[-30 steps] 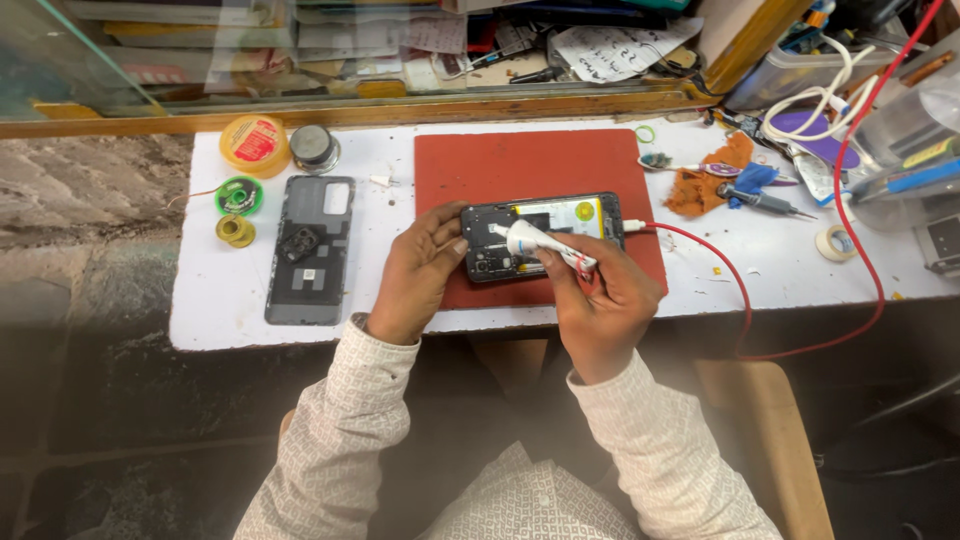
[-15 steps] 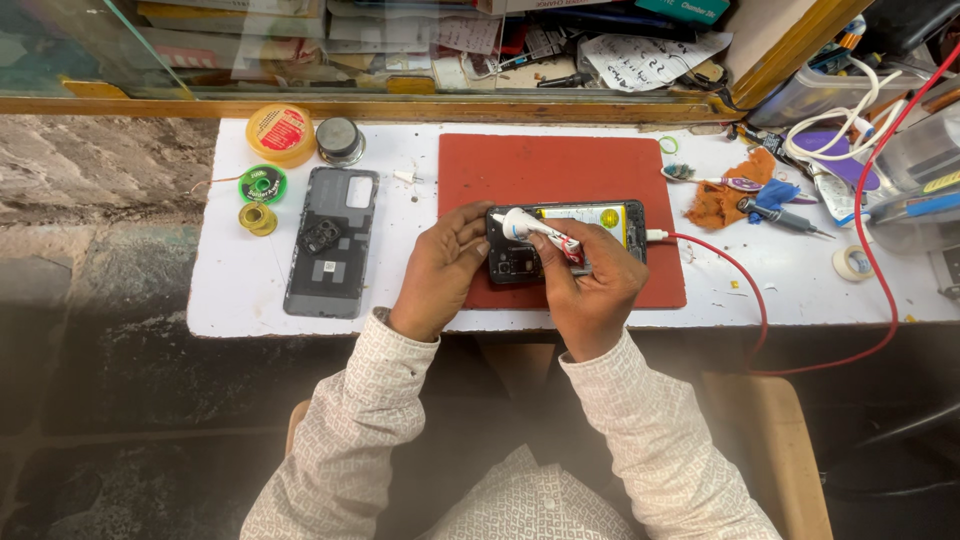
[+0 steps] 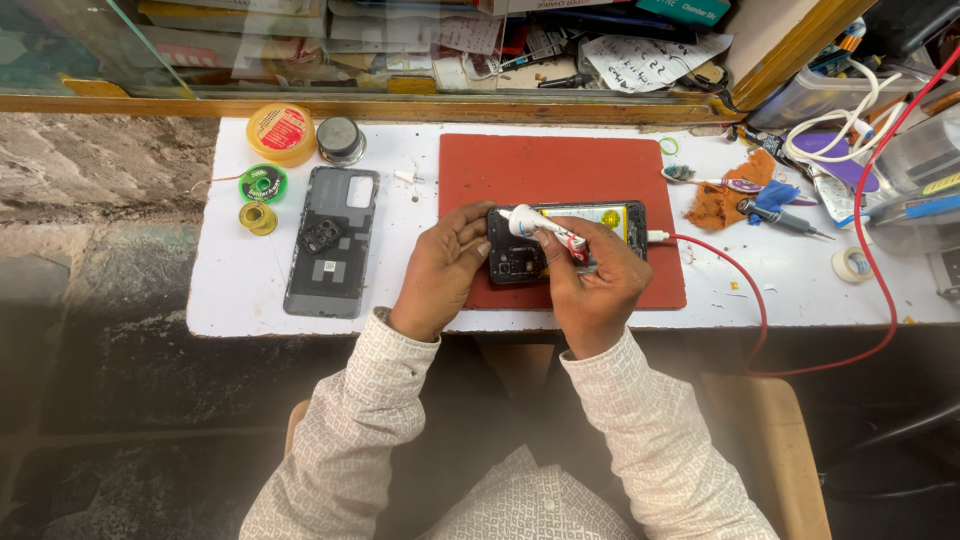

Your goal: The person cleans the interior of an opened smartphone with a blue cloth, uses a screwdriver on the phone body, squeezes adhesive from a tube around the phone's frame, and then handles and presses the phone's back cover. The phone remains connected to a red charging cable on the mat throughout.

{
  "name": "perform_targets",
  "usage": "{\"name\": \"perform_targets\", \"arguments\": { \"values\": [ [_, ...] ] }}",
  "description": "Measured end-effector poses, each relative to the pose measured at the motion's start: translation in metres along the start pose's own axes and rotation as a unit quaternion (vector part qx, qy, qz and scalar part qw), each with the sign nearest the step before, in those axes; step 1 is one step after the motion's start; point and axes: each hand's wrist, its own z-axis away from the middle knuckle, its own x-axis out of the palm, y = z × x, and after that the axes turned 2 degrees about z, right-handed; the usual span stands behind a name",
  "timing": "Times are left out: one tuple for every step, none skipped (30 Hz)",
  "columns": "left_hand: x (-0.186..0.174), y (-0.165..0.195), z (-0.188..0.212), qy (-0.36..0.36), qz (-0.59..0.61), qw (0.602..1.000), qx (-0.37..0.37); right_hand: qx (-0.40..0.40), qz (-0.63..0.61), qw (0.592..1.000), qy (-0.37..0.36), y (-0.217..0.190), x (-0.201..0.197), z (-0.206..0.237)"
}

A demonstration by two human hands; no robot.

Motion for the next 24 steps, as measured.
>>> {"name": "perform_targets", "arguments": {
  "values": [
    [-0.0001, 0.0002, 0.0002, -0.001, 0.001, 1.0, 0.003, 0.0, 0.004, 1.0, -0.003, -0.0012, -0.0001, 0.001],
    [-0.0002, 0.0002, 0.0003, -0.003, 0.0, 1.0, 0.004, 0.0, 0.008, 1.0, -0.006, -0.0022, 0.0002, 0.0016],
    [-0.0003, 0.0001, 0.0003, -0.004, 0.0, 1.0, 0.005, -0.001, 0.012, 1.0, -0.006, -0.0028, 0.0011, 0.0017],
    [-0.0003, 0.0, 0.0003, -0.006, 0.0, 1.0, 0.007, -0.002, 0.016, 1.0, -0.006, -0.0033, 0.0022, 0.0017],
    [-0.0001, -0.0003, 0.0001, -0.007, 0.005, 1.0, 0.006, -0.003, 0.02, 1.0, -0.005, -0.0036, 0.0028, 0.0014],
    [0.0, -0.0005, -0.0005, -0.007, 0.01, 1.0, 0.005, -0.006, 0.014, 1.0, -0.003, -0.0033, 0.0028, 0.0005],
    [0.0001, -0.0007, -0.0007, -0.008, 0.015, 1.0, 0.005, -0.008, 0.008, 1.0, 0.0, -0.0029, 0.0021, -0.0005],
    [0.0, -0.0007, -0.0005, -0.007, 0.012, 1.0, 0.002, -0.011, 0.002, 1.0, 0.001, -0.0027, 0.0015, -0.0011],
    [-0.0002, -0.0006, -0.0006, -0.006, 0.009, 1.0, 0.0, -0.005, 0.002, 1.0, 0.001, -0.0027, 0.0013, -0.0014],
    [0.0, -0.0005, -0.0006, -0.005, 0.005, 1.0, -0.003, 0.002, 0.001, 1.0, 0.001, -0.0027, 0.001, -0.0014],
    [0.0, -0.0004, -0.0007, -0.005, 0.002, 1.0, -0.002, 0.009, 0.001, 1.0, 0.001, -0.0028, 0.0008, -0.0012],
    [0.0, -0.0002, -0.0009, -0.006, 0.0, 1.0, -0.001, 0.006, -0.002, 1.0, -0.002, -0.0029, 0.001, -0.0008],
    [0.0002, -0.0002, -0.0005, -0.005, -0.002, 1.0, 0.0, 0.004, -0.004, 1.0, -0.006, -0.0033, 0.0009, 0.0001],
    [0.0004, -0.0004, -0.0003, -0.005, -0.001, 1.0, -0.001, 0.001, -0.006, 1.0, -0.01, -0.0035, 0.0008, 0.0009],
    [0.0005, -0.0004, -0.0005, -0.004, 0.0, 1.0, 0.0, -0.001, -0.009, 1.0, -0.012, -0.0035, 0.0007, 0.0011],
    [0.0005, -0.0004, -0.0007, -0.004, 0.001, 1.0, 0.0, -0.003, -0.011, 1.0, -0.015, -0.0035, 0.0005, 0.0014],
    [0.0003, -0.0006, -0.0007, -0.004, 0.001, 1.0, -0.001, -0.005, -0.014, 1.0, -0.017, -0.0035, 0.0003, 0.0017],
    [-0.0001, -0.0007, -0.0005, -0.004, 0.002, 1.0, -0.001, -0.006, -0.016, 1.0, -0.019, -0.0035, 0.0001, 0.0021],
    [-0.0004, -0.0009, -0.0004, -0.003, 0.002, 1.0, -0.002, -0.007, -0.018, 1.0, -0.021, -0.0035, -0.0001, 0.0026],
    [-0.0007, -0.0011, -0.0006, -0.004, 0.004, 1.0, -0.001, -0.009, -0.02, 1.0, -0.022, -0.0035, -0.0004, 0.003],
    [-0.0009, -0.0014, -0.0007, -0.004, 0.005, 1.0, 0.001, -0.004, -0.024, 0.999, -0.024, -0.0035, -0.0009, 0.0034],
    [-0.0011, -0.0016, -0.0009, -0.005, 0.007, 1.0, 0.002, 0.001, -0.027, 0.999, -0.025, -0.0034, -0.0014, 0.0037],
    [-0.0013, -0.0019, -0.001, -0.006, 0.006, 1.0, 0.003, 0.005, -0.031, 0.999, -0.027, -0.0035, -0.0018, 0.0041],
    [-0.0014, -0.0022, -0.001, -0.006, 0.005, 1.0, 0.004, 0.008, -0.033, 0.999, -0.028, -0.0038, -0.0023, 0.0045]
  ]
}}
